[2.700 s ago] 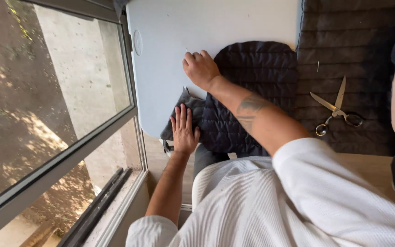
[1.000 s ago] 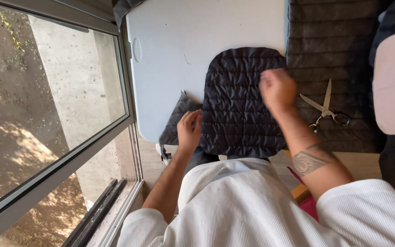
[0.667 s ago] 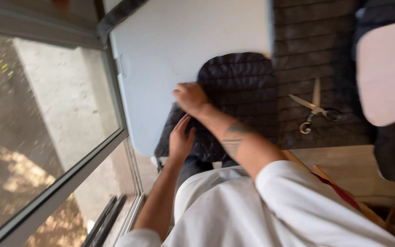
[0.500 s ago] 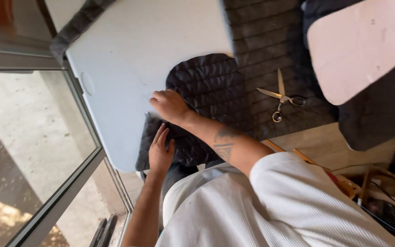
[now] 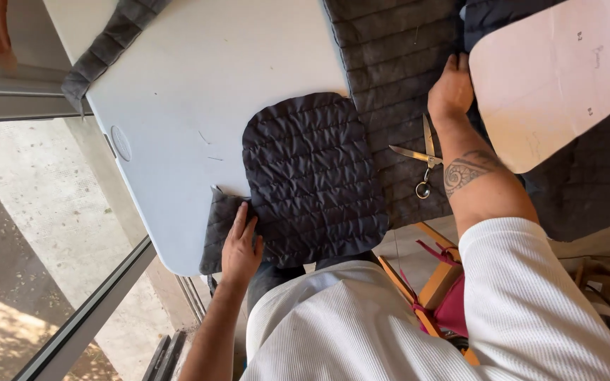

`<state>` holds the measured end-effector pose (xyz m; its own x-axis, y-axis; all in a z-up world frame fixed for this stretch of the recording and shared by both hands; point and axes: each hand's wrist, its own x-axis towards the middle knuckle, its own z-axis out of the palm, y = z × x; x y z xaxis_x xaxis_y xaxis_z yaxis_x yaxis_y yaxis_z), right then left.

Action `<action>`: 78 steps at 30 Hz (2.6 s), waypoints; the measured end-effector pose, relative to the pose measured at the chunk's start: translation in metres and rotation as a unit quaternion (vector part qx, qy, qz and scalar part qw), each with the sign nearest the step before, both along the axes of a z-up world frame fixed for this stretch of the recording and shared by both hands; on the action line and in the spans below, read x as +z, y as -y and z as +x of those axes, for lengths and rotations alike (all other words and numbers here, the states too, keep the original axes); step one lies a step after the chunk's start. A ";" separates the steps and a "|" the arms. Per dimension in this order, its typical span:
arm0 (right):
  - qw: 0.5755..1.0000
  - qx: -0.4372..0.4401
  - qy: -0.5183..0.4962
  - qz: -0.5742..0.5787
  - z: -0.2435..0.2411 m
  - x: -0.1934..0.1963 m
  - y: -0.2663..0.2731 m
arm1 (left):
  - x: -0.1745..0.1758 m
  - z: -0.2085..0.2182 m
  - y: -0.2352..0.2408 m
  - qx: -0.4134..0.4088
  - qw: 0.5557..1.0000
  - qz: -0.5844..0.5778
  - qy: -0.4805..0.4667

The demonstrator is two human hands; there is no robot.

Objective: Cutting out a pattern from quilted fabric using a paper template and scissors.

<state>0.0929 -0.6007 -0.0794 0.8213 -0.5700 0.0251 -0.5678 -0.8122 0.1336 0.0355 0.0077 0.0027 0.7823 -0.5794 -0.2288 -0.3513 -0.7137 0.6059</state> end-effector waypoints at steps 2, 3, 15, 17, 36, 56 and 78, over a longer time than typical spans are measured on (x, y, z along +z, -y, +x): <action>0.996 0.018 0.075 -0.049 -0.009 -0.049 0.037 | 0.001 0.001 0.008 0.008 1.000 -0.004 -0.002; 0.984 0.037 0.146 -0.098 -0.016 -0.073 0.052 | 0.005 -0.003 0.009 0.016 1.000 -0.009 -0.008; 0.961 0.025 0.258 0.095 0.014 -0.007 -0.017 | 0.006 -0.012 0.024 0.062 0.998 0.013 -0.028; 0.952 -0.031 0.278 0.123 0.048 -0.026 -0.011 | 0.005 -0.007 0.027 0.064 0.998 0.012 -0.022; 0.961 0.071 0.195 0.183 0.098 -0.002 -0.169 | -0.020 -0.016 0.015 0.101 0.995 -0.010 -0.005; 0.884 0.333 0.192 0.266 -0.016 0.060 -0.363 | -0.041 0.074 -0.027 0.102 0.977 -0.057 0.178; 0.952 0.232 0.106 0.171 -0.113 0.098 -0.329 | -0.075 0.207 -0.061 -0.047 0.915 -0.013 0.400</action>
<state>-0.0200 -0.2715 0.0186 0.9837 -0.1510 0.0972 -0.1212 -0.9576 -0.2614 0.2428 0.0691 -0.0726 0.6399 -0.6498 0.4102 -0.7491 -0.6465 0.1445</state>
